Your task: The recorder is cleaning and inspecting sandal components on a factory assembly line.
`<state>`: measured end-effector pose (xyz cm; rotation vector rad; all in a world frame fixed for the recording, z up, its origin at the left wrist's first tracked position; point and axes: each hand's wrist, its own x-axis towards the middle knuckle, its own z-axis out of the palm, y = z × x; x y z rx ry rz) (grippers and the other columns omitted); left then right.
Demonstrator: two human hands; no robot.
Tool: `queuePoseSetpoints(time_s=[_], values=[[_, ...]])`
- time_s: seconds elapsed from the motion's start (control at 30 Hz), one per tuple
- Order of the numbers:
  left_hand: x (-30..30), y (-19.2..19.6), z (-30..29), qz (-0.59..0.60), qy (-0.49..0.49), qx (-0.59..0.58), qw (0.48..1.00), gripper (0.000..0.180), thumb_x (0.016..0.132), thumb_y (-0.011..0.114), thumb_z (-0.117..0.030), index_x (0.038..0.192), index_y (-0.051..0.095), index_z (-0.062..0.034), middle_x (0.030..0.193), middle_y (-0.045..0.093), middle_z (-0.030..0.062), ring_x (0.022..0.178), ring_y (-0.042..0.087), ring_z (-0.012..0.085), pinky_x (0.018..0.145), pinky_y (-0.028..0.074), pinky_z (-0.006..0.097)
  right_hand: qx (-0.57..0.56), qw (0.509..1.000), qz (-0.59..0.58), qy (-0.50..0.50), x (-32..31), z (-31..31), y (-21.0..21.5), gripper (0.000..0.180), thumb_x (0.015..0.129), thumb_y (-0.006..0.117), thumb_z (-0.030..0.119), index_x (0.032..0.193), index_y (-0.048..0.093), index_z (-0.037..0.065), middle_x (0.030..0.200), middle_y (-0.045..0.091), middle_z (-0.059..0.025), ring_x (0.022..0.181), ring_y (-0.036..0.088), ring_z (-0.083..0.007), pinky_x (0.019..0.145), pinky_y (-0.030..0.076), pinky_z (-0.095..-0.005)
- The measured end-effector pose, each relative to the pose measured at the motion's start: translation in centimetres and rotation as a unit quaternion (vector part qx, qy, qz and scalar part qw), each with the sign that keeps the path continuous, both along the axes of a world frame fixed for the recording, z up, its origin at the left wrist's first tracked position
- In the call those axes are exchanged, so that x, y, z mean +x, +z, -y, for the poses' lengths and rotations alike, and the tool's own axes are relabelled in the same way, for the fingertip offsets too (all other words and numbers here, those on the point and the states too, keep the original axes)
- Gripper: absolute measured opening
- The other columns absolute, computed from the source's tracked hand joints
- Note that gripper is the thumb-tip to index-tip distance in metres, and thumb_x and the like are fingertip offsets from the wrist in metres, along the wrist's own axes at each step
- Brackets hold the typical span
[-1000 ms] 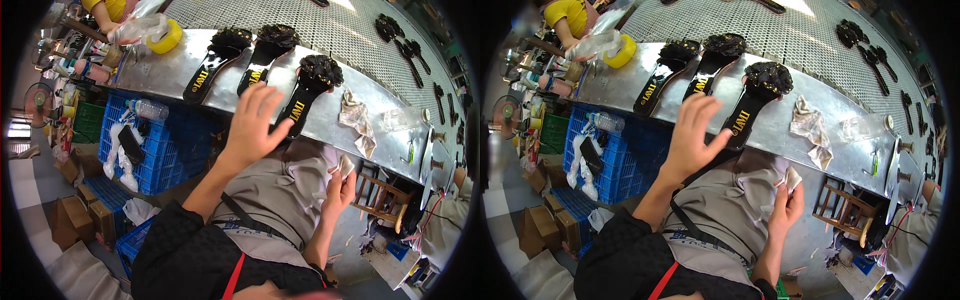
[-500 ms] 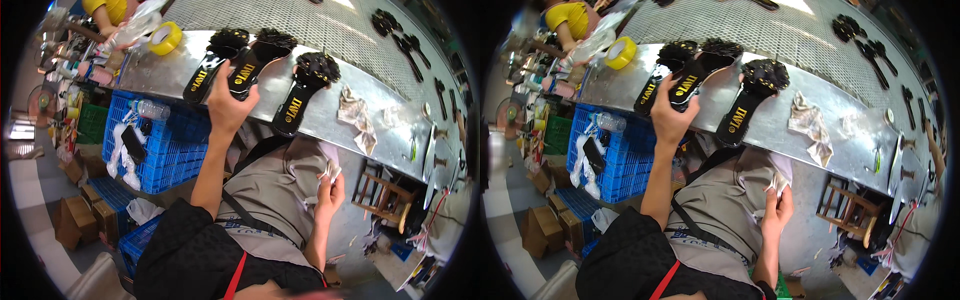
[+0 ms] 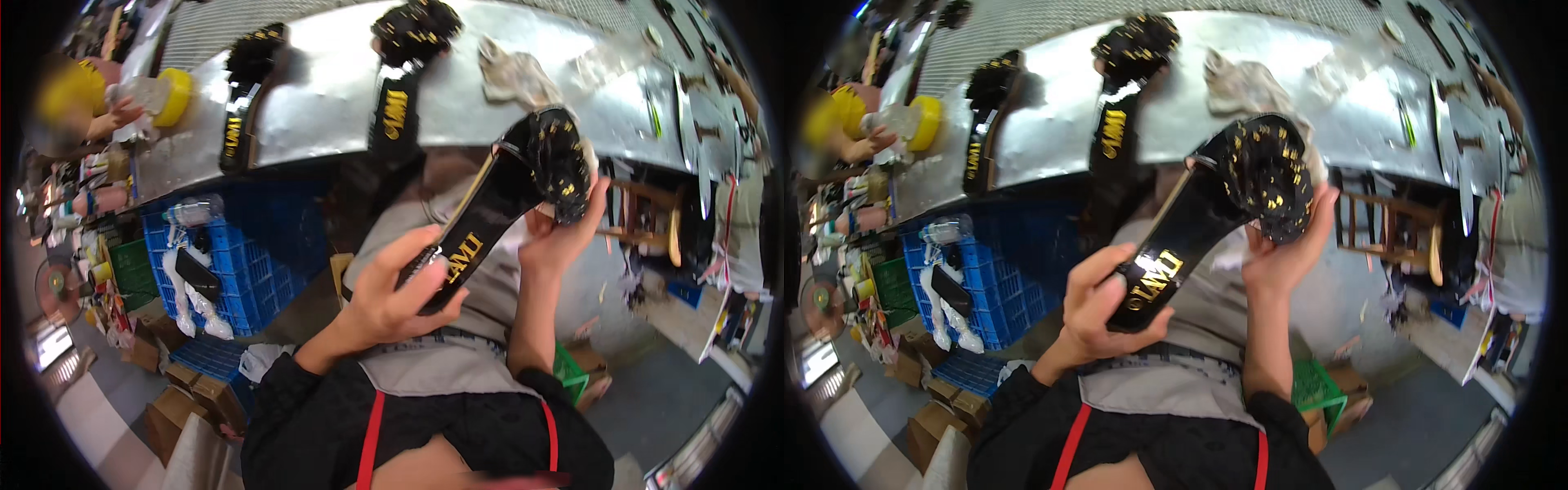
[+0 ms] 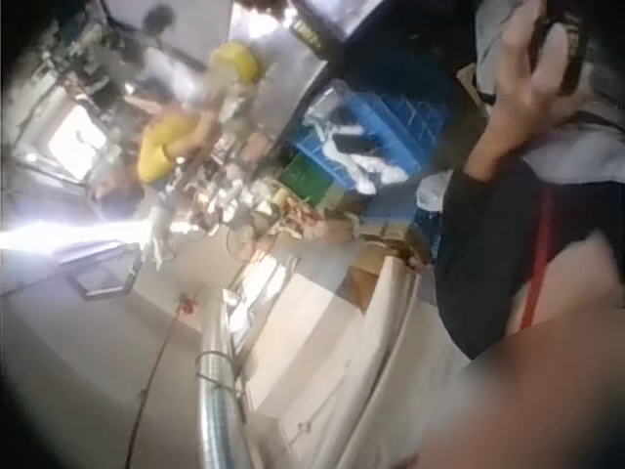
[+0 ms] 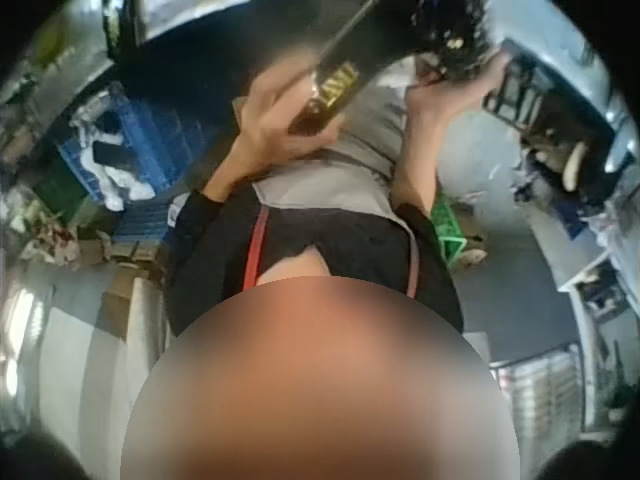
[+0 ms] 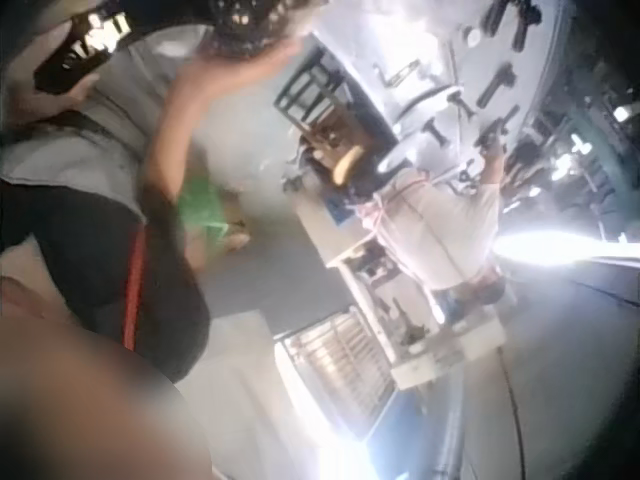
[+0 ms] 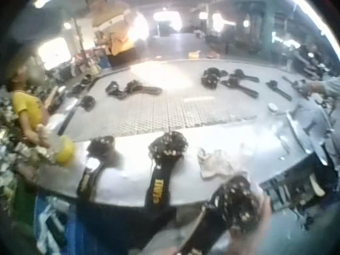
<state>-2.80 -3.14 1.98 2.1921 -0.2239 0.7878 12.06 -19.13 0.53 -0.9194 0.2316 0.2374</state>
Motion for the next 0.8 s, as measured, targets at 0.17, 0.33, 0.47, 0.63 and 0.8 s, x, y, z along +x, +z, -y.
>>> queuePoseSetpoints(time_s=[0.17, 0.33, 0.47, 0.63, 0.8], values=[[-2.1, -0.9, 2.8, -0.07, -0.095, -0.186, 0.976, 0.079, 0.07, 0.091, -0.011, 0.137, 0.049, -0.0056, 0.127, 0.053, 0.0226, 0.115, 0.058, 0.0342, 0.093, 0.054, 0.039, -0.045, 0.99, -0.132, 0.008, 0.4, 2.2, -2.1, 0.034, 0.097, 0.058, 0.041, 0.111, 0.07, 0.013, 0.096, 0.075, -0.0016, 0.066, 0.069, -0.0095, 0.036, 0.033, -0.0164], [-0.8, -4.1, 0.6, -0.2, -0.192, -0.573, 0.771, 0.054, 0.107, 0.039, -0.037, 0.147, 0.036, -0.0004, 0.125, 0.058, 0.0228, 0.112, 0.062, 0.0297, 0.099, 0.049, 0.046, -0.039, 0.979, -0.199, -0.006, -1.1, 1.4, -2.1, 0.017, 0.1, 0.057, 0.024, 0.108, 0.065, 0.01, 0.082, 0.07, 0.0011, 0.038, 0.042, -0.0022, 0.03, 0.022, -0.0193], [6.8, -7.3, 1.1, -0.082, -0.087, -0.496, 0.86, 0.054, 0.109, 0.031, -0.035, 0.147, 0.04, 0.0021, 0.134, 0.059, 0.0201, 0.121, 0.06, 0.0294, 0.109, 0.044, 0.045, 0.026, 0.981, -0.129, 0.145, -2.3, -0.1, -2.1, 0.026, 0.099, 0.059, 0.02, 0.118, 0.062, 0.003, 0.104, 0.072, -0.0111, 0.086, 0.073, -0.0194, 0.075, 0.062, -0.0349], [8.5, -8.4, 0.6, -0.154, -0.243, -0.656, 0.698, 0.052, 0.102, 0.036, -0.036, 0.129, 0.054, 0.006, 0.129, 0.062, 0.021, 0.119, 0.063, 0.0315, 0.107, 0.047, 0.043, -0.166, 0.972, -0.044, 0.162, -3.0, -1.1, -3.3, 0.028, 0.1, 0.061, 0.024, 0.117, 0.057, 0.001, 0.096, 0.065, -0.0072, 0.087, 0.066, -0.0135, 0.076, 0.056, -0.0298], [6.3, -11.1, 0.1, -0.166, -0.273, -0.766, 0.558, 0.042, 0.1, 0.042, -0.028, 0.13, 0.054, -0.0007, 0.129, 0.058, 0.0215, 0.114, 0.063, 0.0379, 0.091, 0.059, 0.045, -0.432, 0.878, 0.185, 0.089, -4.2, 1.8, -3.6, 0.028, 0.106, 0.051, 0.021, 0.123, 0.06, 0.0, 0.107, 0.07, -0.0089, 0.095, 0.057, -0.012, 0.091, 0.045, -0.0299]])
